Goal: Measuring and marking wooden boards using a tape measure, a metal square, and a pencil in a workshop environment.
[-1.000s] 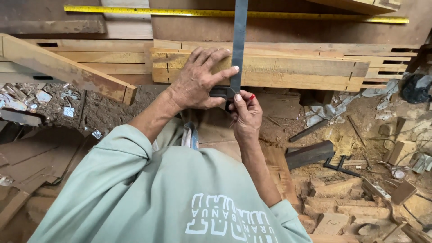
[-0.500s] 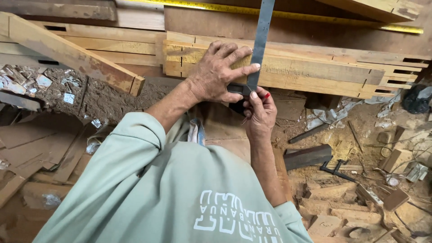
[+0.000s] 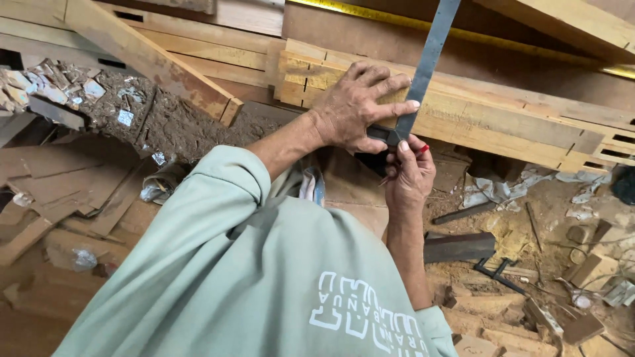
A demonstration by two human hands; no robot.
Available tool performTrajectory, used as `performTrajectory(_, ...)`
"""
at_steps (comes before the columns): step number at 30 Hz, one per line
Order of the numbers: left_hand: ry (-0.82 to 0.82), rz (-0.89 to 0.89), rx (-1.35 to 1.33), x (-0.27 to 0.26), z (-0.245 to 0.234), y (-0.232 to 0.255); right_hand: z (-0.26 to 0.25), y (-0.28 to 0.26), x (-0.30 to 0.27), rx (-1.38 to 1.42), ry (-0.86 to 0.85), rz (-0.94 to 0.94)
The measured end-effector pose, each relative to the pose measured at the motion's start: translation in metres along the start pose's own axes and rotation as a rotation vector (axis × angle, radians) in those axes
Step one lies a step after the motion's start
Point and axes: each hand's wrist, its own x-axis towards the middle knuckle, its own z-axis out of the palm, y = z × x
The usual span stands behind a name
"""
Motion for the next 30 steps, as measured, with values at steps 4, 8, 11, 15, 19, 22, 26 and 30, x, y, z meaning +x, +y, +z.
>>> performTrajectory(4, 0.025, 0.004, -0.010, 0.0009, 0.0021, -0.0001, -0.0001, -0.0039, -0.0005, -0.015, -0.004, 0.012)
performTrajectory(8, 0.031, 0.017, -0.008, 0.0011, -0.0029, 0.0007, -0.0015, -0.0025, 0.0005, -0.016, 0.011, 0.029)
performTrajectory(11, 0.020, 0.019, -0.006, 0.0008, -0.0013, -0.0005, -0.0033, -0.0011, 0.0019, -0.016, 0.000, 0.016)
performTrajectory(15, 0.062, 0.008, 0.013, 0.0027, 0.0009, 0.0008, -0.0026, -0.0038, 0.0012, -0.034, -0.017, 0.011)
performTrajectory(19, 0.074, -0.010, -0.012, -0.0005, -0.0015, 0.0012, 0.0012, -0.0057, 0.0017, -0.043, 0.034, 0.039)
performTrajectory(22, 0.043, -0.004, -0.020, 0.0001, 0.0020, -0.0005, -0.0004, -0.0023, 0.0040, -0.026, 0.058, 0.031)
performTrajectory(26, 0.045, 0.003, -0.018, 0.0013, 0.0032, 0.0010, -0.0015, -0.0035, 0.0039, -0.026, 0.043, 0.040)
performTrajectory(30, 0.077, 0.021, 0.005, 0.0014, 0.0027, 0.0008, -0.0035, -0.0010, 0.0054, -0.023, 0.023, 0.034)
